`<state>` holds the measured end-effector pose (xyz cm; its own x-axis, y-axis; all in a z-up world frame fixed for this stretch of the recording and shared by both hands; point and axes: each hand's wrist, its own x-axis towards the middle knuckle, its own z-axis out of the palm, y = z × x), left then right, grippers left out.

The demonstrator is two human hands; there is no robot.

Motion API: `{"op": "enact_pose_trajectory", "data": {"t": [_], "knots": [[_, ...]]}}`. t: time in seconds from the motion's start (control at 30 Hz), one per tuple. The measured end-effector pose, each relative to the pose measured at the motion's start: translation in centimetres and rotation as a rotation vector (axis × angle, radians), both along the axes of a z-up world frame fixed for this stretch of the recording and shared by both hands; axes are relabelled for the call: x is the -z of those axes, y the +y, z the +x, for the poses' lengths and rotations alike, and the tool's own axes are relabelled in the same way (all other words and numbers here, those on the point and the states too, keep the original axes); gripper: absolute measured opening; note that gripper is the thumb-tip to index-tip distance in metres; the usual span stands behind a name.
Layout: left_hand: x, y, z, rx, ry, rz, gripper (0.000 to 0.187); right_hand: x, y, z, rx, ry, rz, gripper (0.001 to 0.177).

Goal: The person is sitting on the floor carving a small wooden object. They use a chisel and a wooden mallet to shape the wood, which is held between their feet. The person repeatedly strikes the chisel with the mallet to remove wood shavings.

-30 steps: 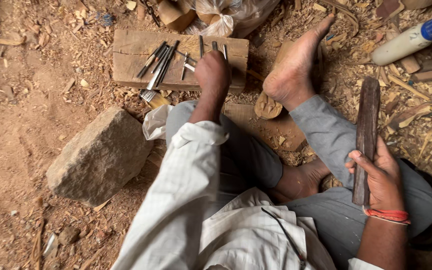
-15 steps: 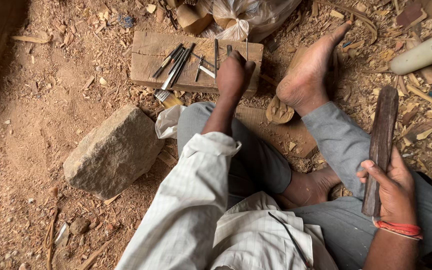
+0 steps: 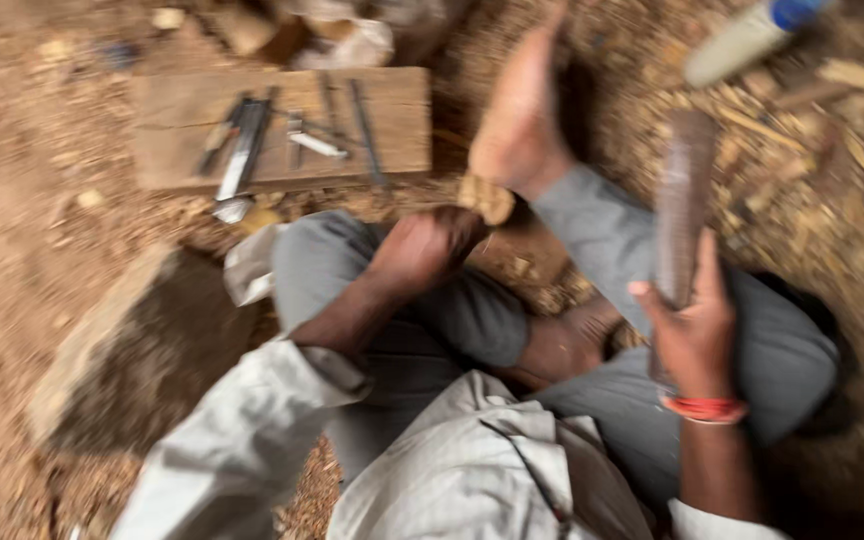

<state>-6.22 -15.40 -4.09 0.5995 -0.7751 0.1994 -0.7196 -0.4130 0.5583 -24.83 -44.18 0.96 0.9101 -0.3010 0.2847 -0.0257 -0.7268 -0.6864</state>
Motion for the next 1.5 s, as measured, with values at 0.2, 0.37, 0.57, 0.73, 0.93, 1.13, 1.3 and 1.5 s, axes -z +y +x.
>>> {"op": "enact_pose_trajectory", "data": {"t": [0.2,0.37,0.57,0.73,0.93,1.13,1.3,1.5], "knots": [[1.0,0.5,1.2,0.469,-0.283,0.14,0.027,-1.7,1.0,-0.1,-0.034,0.098,-0.246,0.048],[2.6,-0.1,2.5,0.423,-0.303,0.039,0.032,-0.8,1.5,0.2,-0.254,0.158,-0.26,0.031],[1.1,2.2,4.8,0.243,-0.478,0.054,0.033,-0.8,4.9,2.2,-0.211,0.179,-0.211,0.03],[1.6,7.3,11.8,-0.493,-0.538,0.71,0.013,1.4,3.0,1.5,0.002,0.267,-0.076,0.039],[3.3,14.5,17.2,-0.825,-0.299,0.767,0.022,2.7,0.4,0.5,0.182,0.251,0.508,0.023],[5.9,12.0,18.2,-0.846,-0.421,0.59,0.033,3.2,0.2,0.7,0.25,0.103,0.828,0.016],[8.2,9.1,19.7,-0.797,-0.219,0.899,0.032,3.4,0.6,1.1,0.246,0.097,0.884,0.016],[4.4,7.8,19.4,-0.828,-0.309,0.533,0.025,3.5,0.4,0.9,0.247,0.106,0.894,0.019]]}}
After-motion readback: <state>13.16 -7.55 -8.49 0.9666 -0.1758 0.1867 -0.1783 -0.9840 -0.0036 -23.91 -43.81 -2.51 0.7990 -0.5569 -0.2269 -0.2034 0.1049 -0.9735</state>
